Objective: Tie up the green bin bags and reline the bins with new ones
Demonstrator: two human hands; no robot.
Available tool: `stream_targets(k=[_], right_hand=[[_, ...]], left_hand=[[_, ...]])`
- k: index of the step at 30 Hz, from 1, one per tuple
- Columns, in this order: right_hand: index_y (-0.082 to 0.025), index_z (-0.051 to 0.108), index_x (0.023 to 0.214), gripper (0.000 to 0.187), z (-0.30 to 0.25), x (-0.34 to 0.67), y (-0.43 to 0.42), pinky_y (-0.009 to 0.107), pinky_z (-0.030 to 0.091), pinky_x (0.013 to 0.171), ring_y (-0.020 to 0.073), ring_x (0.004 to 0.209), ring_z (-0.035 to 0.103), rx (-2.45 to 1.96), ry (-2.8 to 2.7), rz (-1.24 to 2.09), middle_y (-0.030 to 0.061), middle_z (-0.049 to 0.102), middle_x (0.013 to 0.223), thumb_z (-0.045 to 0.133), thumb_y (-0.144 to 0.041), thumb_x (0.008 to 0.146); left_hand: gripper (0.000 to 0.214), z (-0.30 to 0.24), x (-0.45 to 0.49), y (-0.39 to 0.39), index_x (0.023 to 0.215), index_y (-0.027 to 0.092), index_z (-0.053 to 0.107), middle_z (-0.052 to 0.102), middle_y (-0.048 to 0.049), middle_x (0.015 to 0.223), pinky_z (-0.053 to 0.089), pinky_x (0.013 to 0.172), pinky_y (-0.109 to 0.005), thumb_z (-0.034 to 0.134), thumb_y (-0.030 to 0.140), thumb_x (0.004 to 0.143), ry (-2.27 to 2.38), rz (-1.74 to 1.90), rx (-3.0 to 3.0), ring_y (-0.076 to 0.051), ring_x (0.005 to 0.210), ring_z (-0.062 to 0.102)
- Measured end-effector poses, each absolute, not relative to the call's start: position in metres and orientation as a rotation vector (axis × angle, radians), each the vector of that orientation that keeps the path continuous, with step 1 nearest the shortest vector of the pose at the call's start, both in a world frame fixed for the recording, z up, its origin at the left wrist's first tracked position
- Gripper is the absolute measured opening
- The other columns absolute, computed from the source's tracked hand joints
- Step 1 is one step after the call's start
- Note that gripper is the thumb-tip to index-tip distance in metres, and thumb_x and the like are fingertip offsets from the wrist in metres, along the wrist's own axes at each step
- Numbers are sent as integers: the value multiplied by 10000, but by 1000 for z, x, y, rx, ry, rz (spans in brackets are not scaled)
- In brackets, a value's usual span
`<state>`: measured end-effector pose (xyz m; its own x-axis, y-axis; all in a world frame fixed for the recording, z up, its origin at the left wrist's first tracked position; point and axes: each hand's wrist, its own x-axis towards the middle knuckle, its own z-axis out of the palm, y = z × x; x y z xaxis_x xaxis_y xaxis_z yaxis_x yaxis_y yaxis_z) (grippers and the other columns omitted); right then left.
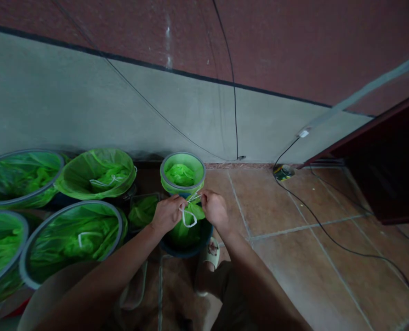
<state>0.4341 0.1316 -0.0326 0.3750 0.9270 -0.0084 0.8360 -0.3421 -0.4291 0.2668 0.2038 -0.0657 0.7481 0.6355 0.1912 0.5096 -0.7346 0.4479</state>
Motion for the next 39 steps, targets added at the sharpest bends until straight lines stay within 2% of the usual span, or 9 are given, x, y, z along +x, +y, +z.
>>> stream_targets(k=[5,11,15,19,23,28,32,34,39], right_hand=[[-130,700,975,314,-28,447,132,275,438,696,234,850,681,-2614,-1400,211,164,722,896,396,-193,930],[-151,713,972,273,-32,475,131,283,453,672,247,820,690,-2632,-1093,179,158,723,840,456,-196,894],[-157,705,897,214,-44,483,130,243,435,563,187,651,662,-2349,-910,329,104,716,753,509,-214,835],[-165,639,805,162,-48,474,136,214,367,410,101,392,495,-1886,-602,616,7,641,604,528,-281,789],[-180,592,777,166,-35,458,142,199,384,416,75,391,465,-1446,-474,796,-42,600,557,630,-330,716],[-180,655,807,251,-14,447,138,203,454,533,75,532,538,-1226,-683,988,-8,672,687,718,-401,706],[-180,676,825,230,-4,440,131,236,492,653,104,647,598,-1184,-920,1144,4,682,732,697,-397,750],[-180,667,837,218,-1,435,130,250,496,698,123,717,619,-1197,-1034,1197,13,685,775,677,-384,763],[-245,532,1240,474,-11,433,137,204,460,578,82,644,566,-1372,-1100,1139,42,643,1153,606,-297,776]], left_hand=[[238,-65,266,203,796,200,651,659,-40,806,405,669,-263,444,264,894,926,423,2553,-170,754,621],[158,-69,267,204,771,202,667,691,-44,814,411,703,-269,517,220,815,944,443,2467,-180,771,626],[175,-70,273,207,651,193,642,656,-30,668,401,653,-269,560,277,781,1028,454,2151,-165,662,593],[233,-64,281,208,533,182,544,485,32,469,384,534,-244,621,324,701,1119,566,1357,-110,483,477],[323,-60,284,210,515,169,459,582,14,583,375,480,-217,713,343,614,904,684,862,-61,460,437],[324,-59,283,212,652,150,573,609,7,637,453,569,-236,766,409,622,825,630,765,-77,531,516],[315,-56,285,209,791,149,668,635,12,694,462,653,-249,805,338,580,682,589,1121,-110,641,558],[244,-56,287,207,761,154,675,634,14,679,443,631,-241,759,348,640,619,558,1371,-120,645,550],[262,-62,287,205,728,167,634,560,24,591,406,553,-228,533,383,837,652,527,1700,-108,550,494]])
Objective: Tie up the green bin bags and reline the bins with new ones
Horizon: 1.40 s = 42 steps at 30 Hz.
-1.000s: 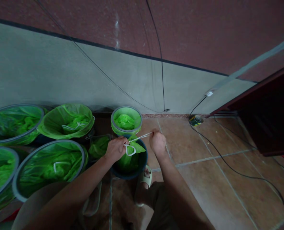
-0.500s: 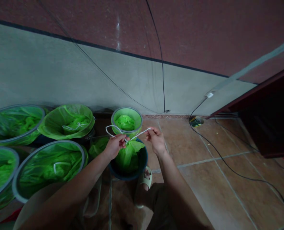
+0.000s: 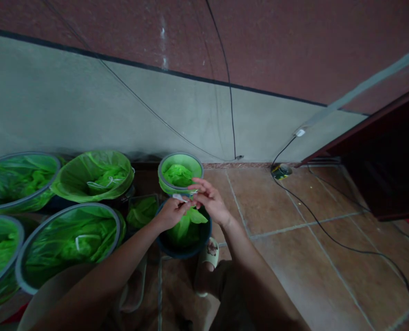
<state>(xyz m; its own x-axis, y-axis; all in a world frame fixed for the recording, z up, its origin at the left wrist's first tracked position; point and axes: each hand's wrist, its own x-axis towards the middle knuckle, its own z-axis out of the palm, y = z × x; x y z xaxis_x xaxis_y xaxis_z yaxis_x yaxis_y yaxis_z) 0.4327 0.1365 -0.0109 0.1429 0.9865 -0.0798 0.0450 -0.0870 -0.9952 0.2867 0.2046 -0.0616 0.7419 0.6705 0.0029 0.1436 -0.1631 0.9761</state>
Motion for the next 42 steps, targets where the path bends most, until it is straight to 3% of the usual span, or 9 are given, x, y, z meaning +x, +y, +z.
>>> stream_targets(k=[2,7,12,19,22,25,30,33,42], right_hand=[[-233,540,1230,446,-23,435,139,194,441,565,78,643,557,-1437,-1199,1159,43,633,1165,572,-253,786],[-158,661,862,160,-42,440,138,208,407,670,107,721,552,-1601,-1564,997,-3,638,787,506,-163,818],[-163,685,771,190,-29,443,134,203,305,551,86,571,439,-1876,-1523,841,-38,533,614,536,-258,841],[-149,661,700,242,-38,447,130,189,291,512,71,527,379,-1650,-1532,1137,-53,472,560,559,-337,814],[-146,656,675,204,-45,448,130,193,301,525,70,525,384,-1685,-1584,1145,-53,481,557,565,-285,794],[-150,656,661,248,-43,449,130,200,304,522,77,519,406,-1742,-1570,1082,-46,504,552,542,-298,824],[-186,722,883,245,-36,446,134,214,411,653,120,688,573,-1856,-1494,872,1,685,782,492,-269,877],[-194,718,973,250,-43,441,139,224,439,725,127,770,602,-1847,-1451,856,15,711,881,491,-216,871],[-148,668,750,211,-51,430,141,165,367,495,64,517,478,-1613,-1010,1342,-12,642,654,548,-295,842]], left_hand=[[244,-63,285,206,739,172,606,556,25,606,415,566,-228,502,363,852,662,542,1729,-108,561,503],[186,-61,284,208,836,175,619,550,36,603,418,546,-224,506,322,833,672,581,1684,-103,543,505],[265,-58,285,208,889,133,668,631,5,616,470,572,-259,639,351,743,771,536,1417,-117,532,575],[395,-65,278,216,794,117,701,725,-73,736,538,710,-348,831,385,536,864,586,1136,-195,696,674],[267,-69,277,220,736,144,695,740,-57,793,533,736,-329,782,344,581,837,626,1406,-192,730,670],[185,-69,277,221,819,174,710,747,-29,841,524,768,-303,676,303,692,845,608,1709,-180,767,670],[303,-66,278,215,1032,193,689,740,-19,968,509,820,-269,526,174,776,789,646,1977,-160,862,670],[360,-65,279,208,1090,182,677,726,-44,1017,496,862,-279,490,126,787,747,700,2058,-162,911,661],[343,-71,282,194,1154,194,636,710,-46,1040,493,907,-297,500,198,839,879,818,2008,-166,944,653]])
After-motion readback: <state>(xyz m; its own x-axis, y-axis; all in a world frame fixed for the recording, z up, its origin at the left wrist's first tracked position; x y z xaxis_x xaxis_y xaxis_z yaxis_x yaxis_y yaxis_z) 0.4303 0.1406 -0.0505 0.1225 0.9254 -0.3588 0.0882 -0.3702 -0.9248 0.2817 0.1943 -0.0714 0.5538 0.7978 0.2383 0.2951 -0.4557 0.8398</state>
